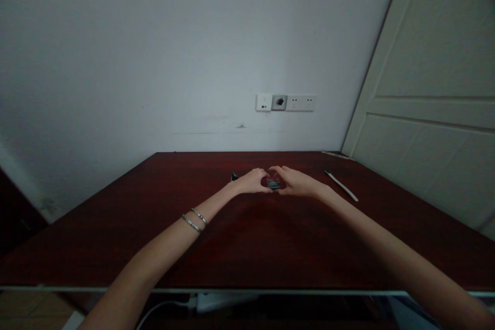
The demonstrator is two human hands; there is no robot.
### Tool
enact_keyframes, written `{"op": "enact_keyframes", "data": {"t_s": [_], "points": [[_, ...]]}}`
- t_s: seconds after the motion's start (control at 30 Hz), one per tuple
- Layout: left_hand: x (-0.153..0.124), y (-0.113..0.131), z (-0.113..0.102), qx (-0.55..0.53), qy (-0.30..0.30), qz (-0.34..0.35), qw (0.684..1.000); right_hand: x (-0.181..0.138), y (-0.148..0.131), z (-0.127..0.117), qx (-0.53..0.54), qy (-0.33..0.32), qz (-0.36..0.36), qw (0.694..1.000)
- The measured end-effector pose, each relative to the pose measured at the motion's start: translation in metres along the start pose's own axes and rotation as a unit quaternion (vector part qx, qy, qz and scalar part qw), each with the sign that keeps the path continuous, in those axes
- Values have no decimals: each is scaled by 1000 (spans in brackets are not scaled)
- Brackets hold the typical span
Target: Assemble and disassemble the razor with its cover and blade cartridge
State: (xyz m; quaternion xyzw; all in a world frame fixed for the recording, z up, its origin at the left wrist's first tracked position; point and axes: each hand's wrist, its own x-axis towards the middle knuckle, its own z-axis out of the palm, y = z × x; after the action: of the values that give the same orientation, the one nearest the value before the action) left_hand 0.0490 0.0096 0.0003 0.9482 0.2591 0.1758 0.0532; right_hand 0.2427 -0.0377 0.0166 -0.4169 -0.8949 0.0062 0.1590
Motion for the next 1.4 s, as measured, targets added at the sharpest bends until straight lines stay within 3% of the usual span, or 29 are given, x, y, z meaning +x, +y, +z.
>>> {"op": "enact_keyframes", "data": {"t_s": [0.13,0.27,0.5,0.73,1.17,1.4], "points": [[-2,-9,3,-3,4,-25,1000,0,5,6,31,8,9,999],[-6,-25,7,11,3,-48,999,-8,28,8,60,39,45,996],[-11,-46,9,31,-33,-109,993,-52,106,-2,-51,102,250,962],[-5,-49,19,55,-55,-110,991,-105,160,-2,-144,53,380,912],[7,-43,32,47,-65,-140,987,-116,158,3,-129,7,521,844],[8,-44,35,52,-75,-141,986,-118,156,3,-121,-21,517,847]]}}
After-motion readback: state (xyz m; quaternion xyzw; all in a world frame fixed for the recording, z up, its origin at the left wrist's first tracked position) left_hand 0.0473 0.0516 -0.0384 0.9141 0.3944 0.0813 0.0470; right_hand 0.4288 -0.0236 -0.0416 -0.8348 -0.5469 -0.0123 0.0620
